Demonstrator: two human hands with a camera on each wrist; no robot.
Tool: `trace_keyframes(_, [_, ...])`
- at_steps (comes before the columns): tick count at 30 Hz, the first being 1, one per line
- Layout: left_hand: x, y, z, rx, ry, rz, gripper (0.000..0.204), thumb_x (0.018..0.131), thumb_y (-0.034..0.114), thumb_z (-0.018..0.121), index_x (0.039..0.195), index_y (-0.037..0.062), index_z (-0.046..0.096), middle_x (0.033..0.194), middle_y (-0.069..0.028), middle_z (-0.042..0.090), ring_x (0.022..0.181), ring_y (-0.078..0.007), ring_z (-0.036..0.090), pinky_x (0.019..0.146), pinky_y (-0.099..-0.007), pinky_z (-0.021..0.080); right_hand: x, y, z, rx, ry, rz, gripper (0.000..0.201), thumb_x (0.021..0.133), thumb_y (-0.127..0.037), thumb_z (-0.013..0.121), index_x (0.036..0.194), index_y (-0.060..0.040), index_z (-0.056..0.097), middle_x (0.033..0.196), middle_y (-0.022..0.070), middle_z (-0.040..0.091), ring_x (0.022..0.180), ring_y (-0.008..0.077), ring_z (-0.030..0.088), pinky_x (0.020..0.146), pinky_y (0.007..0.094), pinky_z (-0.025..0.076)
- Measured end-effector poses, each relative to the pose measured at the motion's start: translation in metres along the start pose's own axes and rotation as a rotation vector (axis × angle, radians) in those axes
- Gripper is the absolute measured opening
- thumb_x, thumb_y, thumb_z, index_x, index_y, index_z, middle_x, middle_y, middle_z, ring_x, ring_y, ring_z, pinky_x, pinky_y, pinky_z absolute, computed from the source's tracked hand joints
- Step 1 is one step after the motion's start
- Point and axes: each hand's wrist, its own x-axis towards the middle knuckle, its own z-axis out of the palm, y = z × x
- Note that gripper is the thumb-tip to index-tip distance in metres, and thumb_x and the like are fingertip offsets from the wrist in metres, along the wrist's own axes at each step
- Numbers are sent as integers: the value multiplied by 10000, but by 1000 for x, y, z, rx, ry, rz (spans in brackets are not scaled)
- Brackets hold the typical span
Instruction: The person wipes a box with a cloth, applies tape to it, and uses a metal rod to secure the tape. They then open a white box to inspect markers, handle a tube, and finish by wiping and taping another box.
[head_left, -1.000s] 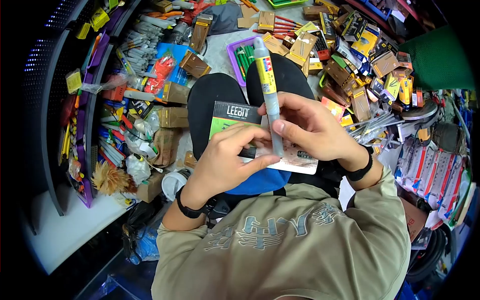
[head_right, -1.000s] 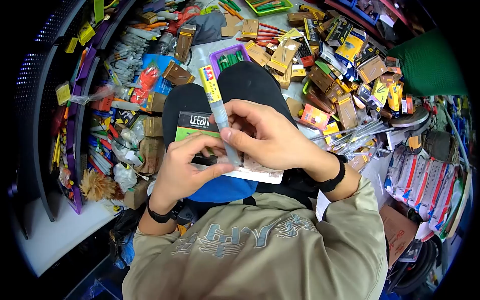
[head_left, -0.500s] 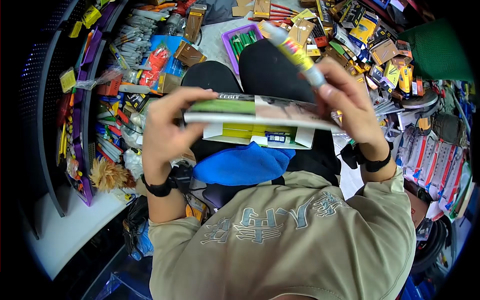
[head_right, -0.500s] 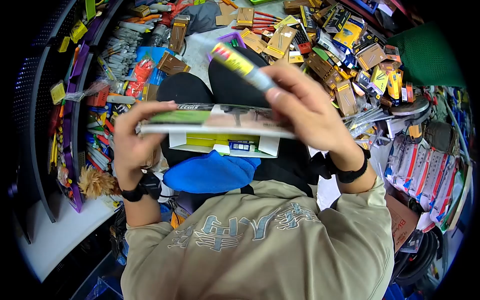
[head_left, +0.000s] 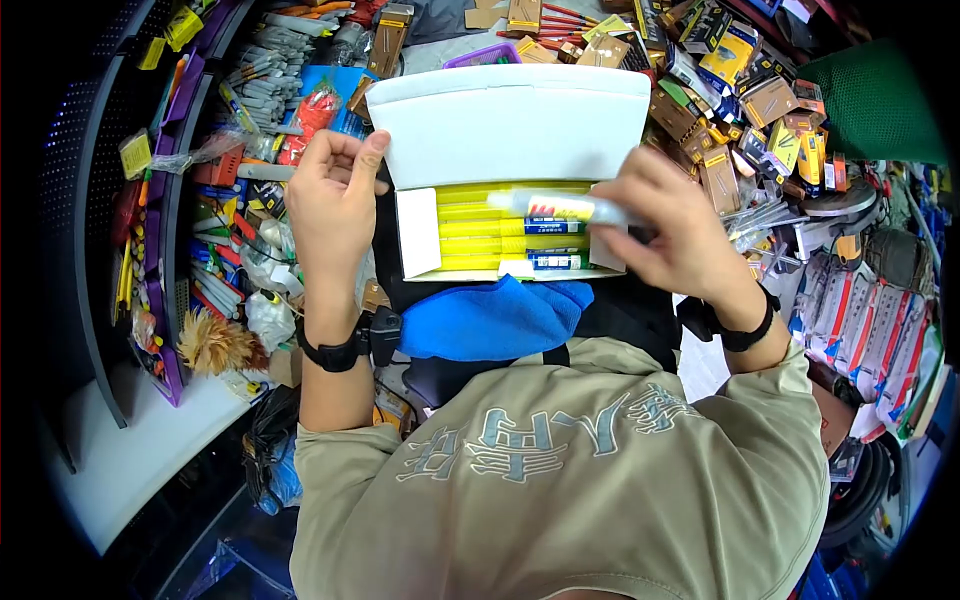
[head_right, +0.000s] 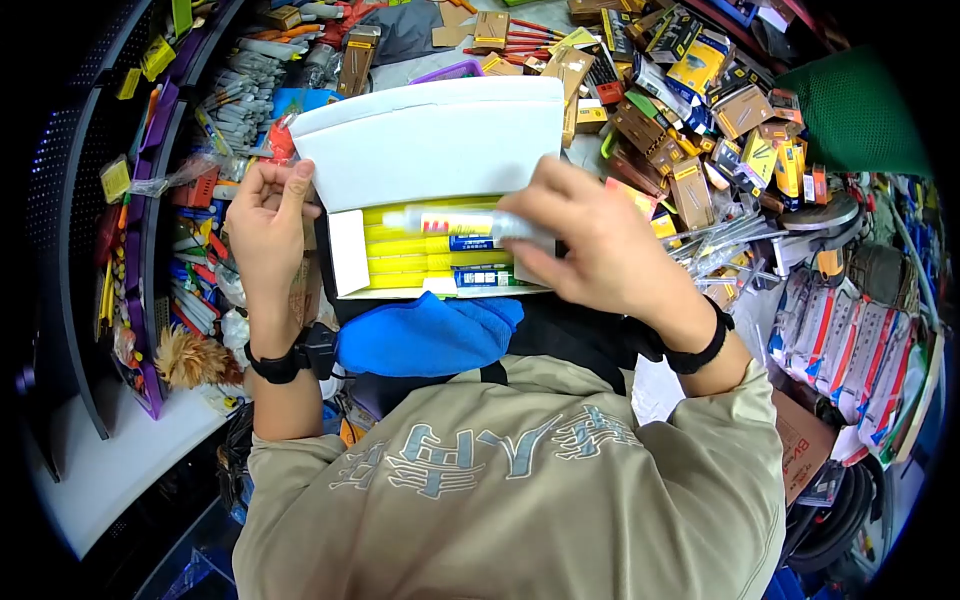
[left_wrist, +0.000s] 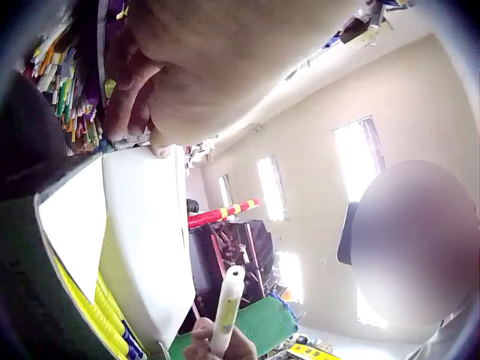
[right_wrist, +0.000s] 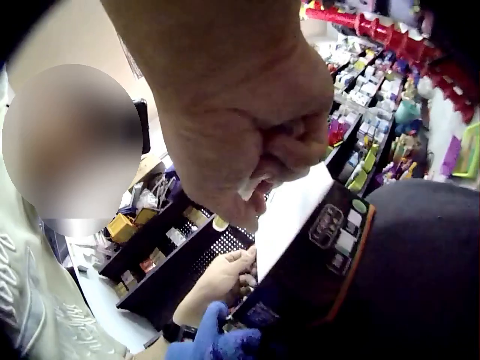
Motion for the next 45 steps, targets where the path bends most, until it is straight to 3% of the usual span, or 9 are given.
trace_keyframes(2, [-12,11,-1,404,129,19,301,942,231,782,806,24,611,711,29,603,622,-39,523,555,-223,426,-3,1,4,-100,-221,-21,349,808,-175,786,1138,-122,686,980,90,588,757,304,666,622,428,530])
trace_keyframes(4, [-32,18,3,464,52,95,291,876,184,832,777,29,607,673,30,554,597,-42,471,540,-234,395,-5,5,5,-251,-253,-81,282,821,-214,778,1081,-127,712,934,72,595,714,298,658,587,422,518])
trace_keyframes(5, [-40,21,8,422,-54,290,268,840,125,850,793,22,607,694,7,579,603,-58,512,544,-244,416,-5,7,3,-239,-226,-87,241,825,-227,775,1040,-131,725,902,63,594,690,291,651,571,419,509])
trace_keyframes(8, [-54,21,18,421,-330,540,207,794,89,847,858,25,661,857,-81,665,705,-228,644,620,-327,522,-1,13,-7,-199,-157,-137,153,838,-240,767,938,-130,734,818,53,581,628,284,618,528,418,475])
trace_keyframes(11, [-50,19,31,453,-465,704,236,745,124,855,902,40,701,936,-84,680,830,-286,659,724,-374,548,-2,20,-14,-145,-102,-188,161,826,-209,772,865,-96,663,793,65,555,601,292,599,512,417,459])
trace_keyframes(17, [-45,24,44,557,-479,647,289,697,221,870,914,73,748,990,-48,677,911,-266,655,773,-386,544,-7,38,-8,-22,11,-115,189,815,-156,784,838,-58,625,759,80,552,603,287,579,524,395,446])
trace_keyframes(26, [-42,16,53,539,-479,606,271,716,261,874,912,102,777,953,-38,665,869,-236,643,742,-368,529,-14,63,3,294,102,-147,156,805,-104,726,794,-45,582,685,39,449,519,166,418,493,323,300])
trace_keyframes(37, [-43,23,59,572,-468,563,336,658,284,906,888,88,758,946,-36,651,856,-241,621,729,-371,519,-11,69,6,313,95,-153,178,821,-134,735,793,-49,581,682,33,445,524,157,420,493,312,302])
trace_keyframes(45, [-45,30,65,560,-493,452,203,706,167,870,862,91,764,934,-53,610,902,-262,577,798,-370,486,-13,74,6,368,93,-118,176,831,-118,736,792,-43,581,688,22,470,526,138,435,495,297,315])
